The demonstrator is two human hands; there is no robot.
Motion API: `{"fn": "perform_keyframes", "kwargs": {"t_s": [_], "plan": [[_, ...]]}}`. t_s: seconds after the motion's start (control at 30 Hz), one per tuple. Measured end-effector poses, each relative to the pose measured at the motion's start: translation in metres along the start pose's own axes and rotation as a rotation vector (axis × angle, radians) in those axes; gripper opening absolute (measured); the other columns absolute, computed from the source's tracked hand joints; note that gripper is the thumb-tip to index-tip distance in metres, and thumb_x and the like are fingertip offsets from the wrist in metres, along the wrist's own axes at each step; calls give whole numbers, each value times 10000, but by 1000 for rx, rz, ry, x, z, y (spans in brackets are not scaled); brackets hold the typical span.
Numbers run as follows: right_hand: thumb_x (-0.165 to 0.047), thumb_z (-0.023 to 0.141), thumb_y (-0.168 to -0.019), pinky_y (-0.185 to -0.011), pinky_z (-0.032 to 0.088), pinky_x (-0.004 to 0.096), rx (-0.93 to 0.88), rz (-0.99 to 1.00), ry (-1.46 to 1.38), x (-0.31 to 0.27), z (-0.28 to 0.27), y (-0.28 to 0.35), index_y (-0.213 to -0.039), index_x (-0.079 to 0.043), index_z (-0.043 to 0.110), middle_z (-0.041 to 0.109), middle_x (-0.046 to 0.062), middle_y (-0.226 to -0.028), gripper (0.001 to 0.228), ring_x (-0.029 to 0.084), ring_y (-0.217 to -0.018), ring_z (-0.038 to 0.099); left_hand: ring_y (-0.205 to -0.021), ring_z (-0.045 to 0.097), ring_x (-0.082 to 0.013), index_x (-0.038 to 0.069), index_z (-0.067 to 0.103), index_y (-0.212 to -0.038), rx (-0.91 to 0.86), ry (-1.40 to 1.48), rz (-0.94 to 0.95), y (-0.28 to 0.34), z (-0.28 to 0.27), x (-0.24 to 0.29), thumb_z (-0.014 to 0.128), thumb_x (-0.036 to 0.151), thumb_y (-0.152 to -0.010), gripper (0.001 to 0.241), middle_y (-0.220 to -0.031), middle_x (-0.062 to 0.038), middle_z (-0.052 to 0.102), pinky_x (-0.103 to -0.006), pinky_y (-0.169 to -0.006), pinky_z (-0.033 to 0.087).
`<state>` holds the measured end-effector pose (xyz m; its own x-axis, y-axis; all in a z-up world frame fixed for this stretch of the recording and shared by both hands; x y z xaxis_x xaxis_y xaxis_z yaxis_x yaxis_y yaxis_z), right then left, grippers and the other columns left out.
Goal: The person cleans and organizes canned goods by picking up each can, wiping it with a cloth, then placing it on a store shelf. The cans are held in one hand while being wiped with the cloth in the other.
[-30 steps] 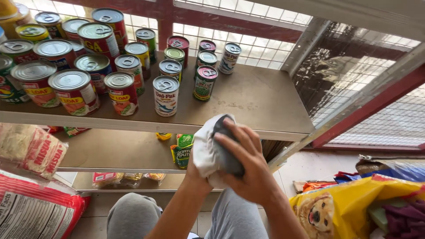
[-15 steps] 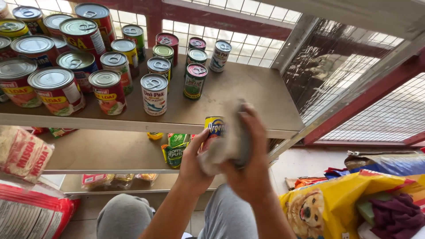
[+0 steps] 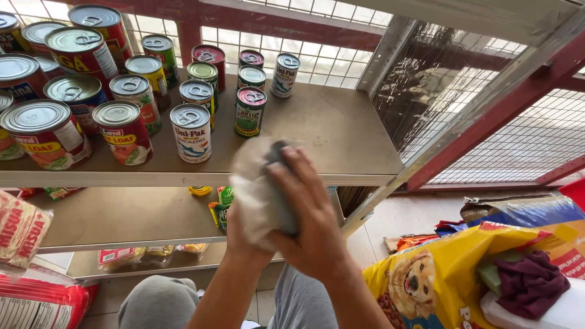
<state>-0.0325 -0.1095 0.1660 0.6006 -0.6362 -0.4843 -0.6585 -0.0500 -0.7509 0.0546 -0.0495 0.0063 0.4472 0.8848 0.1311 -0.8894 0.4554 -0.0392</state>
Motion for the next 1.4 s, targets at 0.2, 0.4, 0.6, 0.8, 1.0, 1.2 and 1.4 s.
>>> {"fn": "perform_keyframes", "kwargs": {"t_s": [0.2,0.4,0.6,0.8,1.0,1.2,1.4], "plan": [[-91,658,-709,-1253,391,560,-242,-115,125,6,26,42,-1357,-105,666,537,208,-1572,648,474,-1510,472,-1071,690,-266,60,636,-1287,-176,40,-60,-6,-16,17,534,395,-1022,439,-1220,-121,719,-412,-905,597],[-209,815,-913,-1233,482,487,-117,-69,-42,0,3,33,-1353,-120,651,614,109,-1471,479,335,-1430,605,-1051,702,-274,43,653,-1303,-125,-74,-24,6,12,19,522,416,-1118,436,-1156,-142,726,-433,-946,580],[-253,804,-805,-1261,251,552,-271,-89,1,-8,27,24,-1526,3,401,242,297,-1665,864,483,-1573,218,-1053,737,-230,99,654,-1256,126,8,26,4,-3,20,420,452,-935,531,-1176,-88,775,-398,-951,556],[-62,640,-725,-1241,366,517,-320,-168,-56,15,21,53,-1327,-28,619,508,210,-1568,604,410,-1502,480,-919,727,-245,17,617,-1238,-69,-166,90,0,-1,45,484,464,-1086,490,-1046,-137,738,-390,-863,592],[-135,550,-841,-1215,356,500,-17,-19,-27,-3,-2,5,-1428,-4,445,328,243,-1617,610,454,-1520,358,-921,700,-195,48,609,-1286,-112,-130,29,-5,-8,9,524,362,-1158,349,-1050,-89,707,-355,-838,586],[-201,740,-700,-1218,312,538,-255,-225,168,-5,28,44,-1311,-94,650,447,237,-1564,627,487,-1506,342,-942,732,-232,9,613,-1336,-268,143,-153,-2,1,-7,501,442,-1119,497,-1132,-136,733,-350,-810,612],[-114,632,-799,-1238,451,438,-104,-75,17,27,-13,66,-1264,-122,673,704,91,-1377,467,270,-1405,643,-979,727,-232,20,616,-1329,-93,-181,-63,-1,-3,-4,483,459,-1132,500,-1125,-143,717,-372,-863,617]]}}
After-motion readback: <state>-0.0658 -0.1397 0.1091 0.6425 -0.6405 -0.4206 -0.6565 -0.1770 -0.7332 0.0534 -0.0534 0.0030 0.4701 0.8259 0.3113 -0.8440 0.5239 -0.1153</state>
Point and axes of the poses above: each hand's wrist, its own y-axis away from the middle knuckle, its own z-axis out of the palm, x = y × z, the point moved 8 cm from there along -y, towards the middle knuckle
